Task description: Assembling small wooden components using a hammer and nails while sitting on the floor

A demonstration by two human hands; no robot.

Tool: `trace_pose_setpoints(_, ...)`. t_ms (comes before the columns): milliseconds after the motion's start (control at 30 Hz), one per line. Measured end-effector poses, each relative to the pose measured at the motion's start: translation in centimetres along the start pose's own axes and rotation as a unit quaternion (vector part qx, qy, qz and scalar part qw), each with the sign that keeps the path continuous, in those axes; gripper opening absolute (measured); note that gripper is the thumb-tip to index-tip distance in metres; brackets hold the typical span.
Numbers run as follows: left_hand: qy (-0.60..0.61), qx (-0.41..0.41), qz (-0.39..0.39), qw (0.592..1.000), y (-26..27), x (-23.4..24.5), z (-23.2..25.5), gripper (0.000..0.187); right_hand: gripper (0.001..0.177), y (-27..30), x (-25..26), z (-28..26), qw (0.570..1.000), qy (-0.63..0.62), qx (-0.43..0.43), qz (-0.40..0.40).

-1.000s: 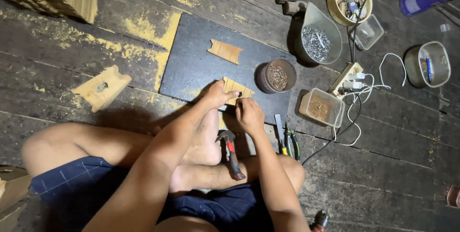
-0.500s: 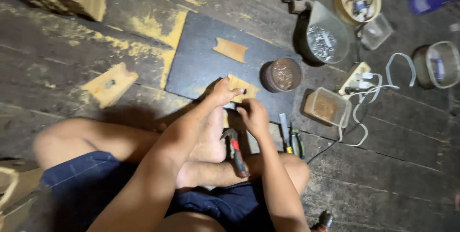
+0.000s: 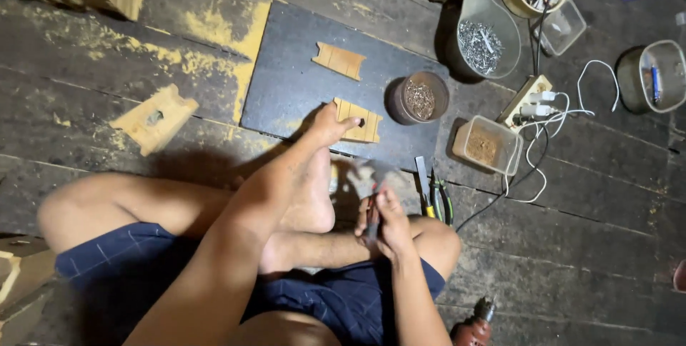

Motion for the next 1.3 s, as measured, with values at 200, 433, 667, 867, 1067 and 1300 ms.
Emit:
trace_pose_setpoints(200,0.032,-0.029,0.03,0.999,-0.5,-0.3,-0.7,0.06,0.073,-1.9,-2.3,-5.2,0.97,0.214,0.095,0.068)
trace_pose_setpoints(433,0.015,-0.027,0.036,0.999,-1.1,-0.4,-1.6,0.061,0.073,-3.3,-5.5,-6.4,0.864,0.441,0.198,0.142)
trace_pose_setpoints(667,0.015,-0.03,0.044,0.999,-0.7,0.3,-0.9,0.061,0.066,-5.3,-3.5,-2.9,0.838,0.496,0.177,0.141)
trace_pose_setpoints(867,0.003,-0.019,0.048,0.999,-1.4,-0.8,-2.6,0.063,0.028,-4.0,-5.6,-3.0,0.797,0.524,0.267,0.136)
trace_pose_setpoints(1067,-0.001,-0.011,0.042,0.999,0.3,-1.2,-1.3,0.066,0.016,-3.4,-3.6,-1.5,0.765,0.545,0.303,0.161)
trace_pose_setpoints(1300,0.014,-0.057,0.046,0.997,-0.1,-0.6,-0.5,0.056,0.023,-3.2,-1.5,-0.4,0.783,0.499,0.301,0.217)
Point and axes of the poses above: each hand's wrist, its own y-axis away from the middle knuckle, its own x-axis out of the back of the hand, z = x × y, the point moved 2 cm from there along -y, towards the middle knuckle, and after that the axes turned 2 degrees about -y, right-handed, at the moved point
